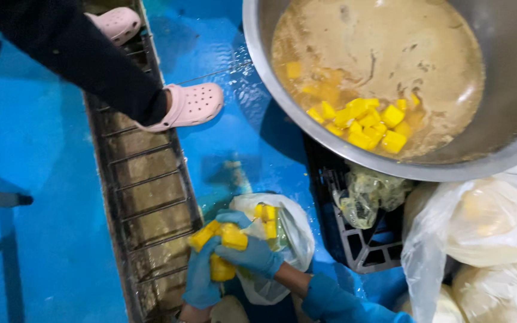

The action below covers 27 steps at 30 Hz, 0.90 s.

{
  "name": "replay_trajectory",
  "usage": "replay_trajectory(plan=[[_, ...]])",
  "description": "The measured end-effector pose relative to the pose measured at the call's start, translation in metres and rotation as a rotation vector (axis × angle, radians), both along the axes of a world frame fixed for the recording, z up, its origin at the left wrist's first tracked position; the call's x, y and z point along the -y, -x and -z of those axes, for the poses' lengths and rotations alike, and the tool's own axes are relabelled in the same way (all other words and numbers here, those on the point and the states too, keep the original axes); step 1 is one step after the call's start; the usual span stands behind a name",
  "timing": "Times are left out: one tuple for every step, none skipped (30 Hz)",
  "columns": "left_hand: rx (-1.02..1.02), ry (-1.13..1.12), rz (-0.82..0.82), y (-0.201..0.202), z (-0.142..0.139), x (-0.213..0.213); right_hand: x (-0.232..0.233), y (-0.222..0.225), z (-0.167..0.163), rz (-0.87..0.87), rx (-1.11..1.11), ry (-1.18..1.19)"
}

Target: The person takes yellow food cubes from a large metal basin filled with liquid and packs them into clear plastic bags. They gather handfuls of cubes, fill each bag, and set filled bags on the blue floor beside the basin, repeating the process.

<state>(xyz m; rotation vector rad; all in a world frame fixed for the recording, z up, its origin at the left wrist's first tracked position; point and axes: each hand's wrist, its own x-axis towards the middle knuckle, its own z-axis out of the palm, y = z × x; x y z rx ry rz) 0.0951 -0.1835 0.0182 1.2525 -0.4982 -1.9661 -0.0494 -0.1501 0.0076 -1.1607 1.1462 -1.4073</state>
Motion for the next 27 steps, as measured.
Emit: replay_trajectory(plan=[[-0.045,-0.056,0.018,0.001,-0.007,0.003,0.001,0.003,-0.017,0.046,-0.095,0.071],[-0.091,-0.111,0.037,0.004,-0.017,0.009,0.002,0.008,-0.037,0.093,-0.193,0.142],[-0.137,-0.169,0.055,0.010,-0.031,0.013,0.002,0.013,-0.058,0.102,-0.102,0.070],[-0.100,-0.137,0.112,0.017,-0.048,0.017,0.000,0.018,-0.081,0.113,-0.010,-0.005],[-0.064,-0.098,0.170,0.024,-0.069,0.028,0.001,0.023,-0.104,0.126,0.083,-0.074],[-0.026,-0.063,0.225,0.029,-0.094,0.039,-0.003,0.039,-0.127,0.134,-0.006,-0.140],[-0.103,-0.006,0.282,0.040,-0.120,0.047,-0.005,0.061,-0.151,0.140,-0.095,-0.205],[-0.184,0.057,0.338,0.060,-0.143,0.064,0.017,0.076,-0.170,0.237,-0.075,-0.015],[-0.369,0.040,0.436,0.090,-0.165,0.088,0.033,0.091,-0.191,0.328,-0.055,0.181],[-0.552,0.025,0.538,0.118,-0.187,0.111,0.037,0.117,-0.213,0.380,-0.350,0.264],[-0.434,0.178,0.609,0.142,-0.206,0.127,0.045,0.156,-0.236,0.428,-0.649,0.340],[-0.490,0.251,0.640,0.192,-0.218,0.151,0.058,0.187,-0.256,0.322,-0.375,-0.134],[-0.292,0.420,0.661,0.230,-0.229,0.174,0.069,0.218,-0.272,0.242,-0.269,-0.025],[-0.359,0.488,0.702,0.265,-0.235,0.193,0.080,0.249,-0.286,0.156,-0.165,0.075],[-0.327,0.468,0.755,0.299,-0.235,0.209,0.095,0.274,-0.292,0.106,0.035,-0.072],[-0.294,0.454,0.811,0.326,-0.232,0.222,0.107,0.295,-0.294,0.060,0.235,-0.212],[-0.244,0.503,0.791,0.344,-0.223,0.230,0.116,0.309,-0.289,0.069,0.186,-0.232],[-0.195,0.550,0.766,0.361,-0.212,0.235,0.125,0.321,-0.279,0.076,0.135,-0.253],[-0.102,0.694,0.754,0.373,-0.198,0.236,0.132,0.329,-0.267,0.082,0.088,-0.283],[-0.005,0.825,0.743,0.382,-0.183,0.233,0.135,0.336,-0.252,0.133,-0.088,-0.283],[0.099,0.947,0.734,0.387,-0.170,0.231,0.136,0.341,-0.237,0.185,-0.256,-0.290],[0.328,0.983,0.743,0.391,-0.159,0.229,0.134,0.345,-0.224,0.240,-0.423,-0.301],[0.560,1.016,0.749,0.392,-0.151,0.227,0.132,0.348,-0.213,0.256,-0.712,-0.221],[0.792,1.045,0.744,0.391,-0.147,0.222,0.129,0.347,-0.206,0.261,-1.002,-0.136],[0.881,1.067,0.740,0.390,-0.142,0.217,0.127,0.345,-0.203,0.253,-1.291,-0.035],[0.972,1.096,0.724,0.389,-0.136,0.215,0.125,0.346,-0.197,0.279,-1.341,-0.023],[1.067,1.120,0.705,0.387,-0.136,0.212,0.122,0.346,-0.194,0.302,-1.389,-0.010]])
